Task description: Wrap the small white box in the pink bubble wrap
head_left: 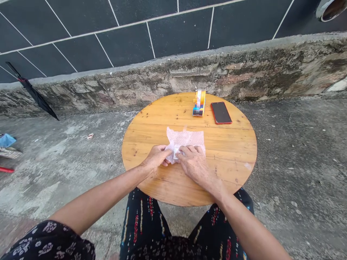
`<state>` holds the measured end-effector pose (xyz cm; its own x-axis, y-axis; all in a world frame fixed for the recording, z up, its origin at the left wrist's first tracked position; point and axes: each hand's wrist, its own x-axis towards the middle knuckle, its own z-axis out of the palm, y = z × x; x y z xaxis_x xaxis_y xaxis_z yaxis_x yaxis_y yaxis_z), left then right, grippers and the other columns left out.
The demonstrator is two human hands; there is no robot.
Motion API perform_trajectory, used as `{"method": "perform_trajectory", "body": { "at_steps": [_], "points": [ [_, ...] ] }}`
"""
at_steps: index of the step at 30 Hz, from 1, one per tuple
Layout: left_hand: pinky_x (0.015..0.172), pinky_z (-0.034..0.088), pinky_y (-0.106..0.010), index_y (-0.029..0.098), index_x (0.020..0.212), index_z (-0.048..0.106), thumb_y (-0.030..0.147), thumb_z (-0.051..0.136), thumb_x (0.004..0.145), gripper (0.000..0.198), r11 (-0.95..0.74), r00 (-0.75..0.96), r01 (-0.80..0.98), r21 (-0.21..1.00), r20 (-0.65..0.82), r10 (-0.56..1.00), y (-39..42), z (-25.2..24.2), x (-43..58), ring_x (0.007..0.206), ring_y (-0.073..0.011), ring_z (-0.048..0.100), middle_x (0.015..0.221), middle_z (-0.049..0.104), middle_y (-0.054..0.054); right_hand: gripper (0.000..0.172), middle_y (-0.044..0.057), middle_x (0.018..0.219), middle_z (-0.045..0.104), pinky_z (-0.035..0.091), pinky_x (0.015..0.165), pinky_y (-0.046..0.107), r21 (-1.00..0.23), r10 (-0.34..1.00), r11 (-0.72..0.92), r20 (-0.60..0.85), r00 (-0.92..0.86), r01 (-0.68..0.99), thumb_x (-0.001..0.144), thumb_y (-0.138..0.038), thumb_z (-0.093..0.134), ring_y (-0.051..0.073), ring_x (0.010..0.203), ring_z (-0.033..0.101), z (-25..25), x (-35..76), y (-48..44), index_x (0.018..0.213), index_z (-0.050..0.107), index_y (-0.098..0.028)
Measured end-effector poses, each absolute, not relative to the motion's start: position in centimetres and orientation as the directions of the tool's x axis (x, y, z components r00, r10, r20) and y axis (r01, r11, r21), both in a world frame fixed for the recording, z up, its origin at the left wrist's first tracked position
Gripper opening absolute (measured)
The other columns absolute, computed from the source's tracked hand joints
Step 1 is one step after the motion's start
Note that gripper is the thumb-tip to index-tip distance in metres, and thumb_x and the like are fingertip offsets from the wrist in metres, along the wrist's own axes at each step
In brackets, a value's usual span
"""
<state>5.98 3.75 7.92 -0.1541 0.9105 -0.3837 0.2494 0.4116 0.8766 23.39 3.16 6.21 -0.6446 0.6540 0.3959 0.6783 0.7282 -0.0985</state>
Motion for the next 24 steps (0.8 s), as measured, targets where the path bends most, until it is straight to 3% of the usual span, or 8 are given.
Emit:
{"method": "perform_trajectory", "body": {
  "at_steps": [3, 9, 14, 24],
  "points": [
    [0.038, 0.043, -0.018, 0.014, 0.072, 0.06, 0.027, 0.065, 0.067, 0.014, 0.34, -0.148, 0.309, 0.888, -0.308, 0.94, 3.8, 7.9, 5.8, 0.046, -0.0104, 0.057, 0.061, 0.065, -0.001, 0.017, 0.008, 0.109, 0.062, 0.03, 0.081, 0.039, -0.104, 0.653, 0.728, 0.408, -0.639, 0.678, 0.091, -0.017, 0.052, 0.024, 0.097, 0.049, 6.1, 23.3, 3.2, 0.102, 0.065, -0.02],
    [0.041, 0.042, -0.017, 0.016, 0.065, 0.054, 0.023, 0.062, 0.068, 0.011, 0.258, -0.149, 0.26, 0.93, -0.225, 0.963, 3.5, 7.6, 6.9, 0.045, -0.0084, 0.053, 0.054, 0.059, 0.002, 0.018, 0.006, 0.103, 0.063, 0.031, 0.081, 0.039, -0.116, 0.662, 0.719, 0.413, -0.625, 0.685, 0.091, -0.015, 0.051, 0.023, 0.094, 0.05, 6.2, 23.3, 3.3, 0.101, 0.065, -0.02],
    [0.045, 0.042, -0.018, 0.016, 0.067, 0.056, 0.023, 0.06, 0.068, 0.009, 0.194, -0.071, 0.247, 0.949, -0.182, 0.981, 3.2, 7.8, 7.3, 0.046, -0.0084, 0.053, 0.054, 0.059, 0.002, 0.02, 0.008, 0.109, 0.064, 0.033, 0.081, 0.037, -0.142, 0.666, 0.721, 0.41, -0.623, 0.678, 0.092, -0.014, 0.051, 0.024, 0.098, 0.05, 5.9, 23.3, 3.3, 0.105, 0.064, -0.019],
    [0.048, 0.04, -0.019, 0.016, 0.067, 0.058, 0.033, 0.062, 0.075, 0.019, 0.09, 0.048, 0.352, 0.932, -0.114, 0.992, 3.0, 8.2, 7.2, 0.048, -0.0089, 0.052, 0.055, 0.058, 0.002, 0.018, 0.007, 0.1, 0.066, 0.04, 0.081, 0.033, -0.358, 0.755, 0.65, 0.407, -0.515, 0.67, 0.086, -0.011, 0.055, 0.023, 0.092, 0.054, 6.2, 23.5, 3.1, 0.102, 0.058, -0.019]
  ]
}}
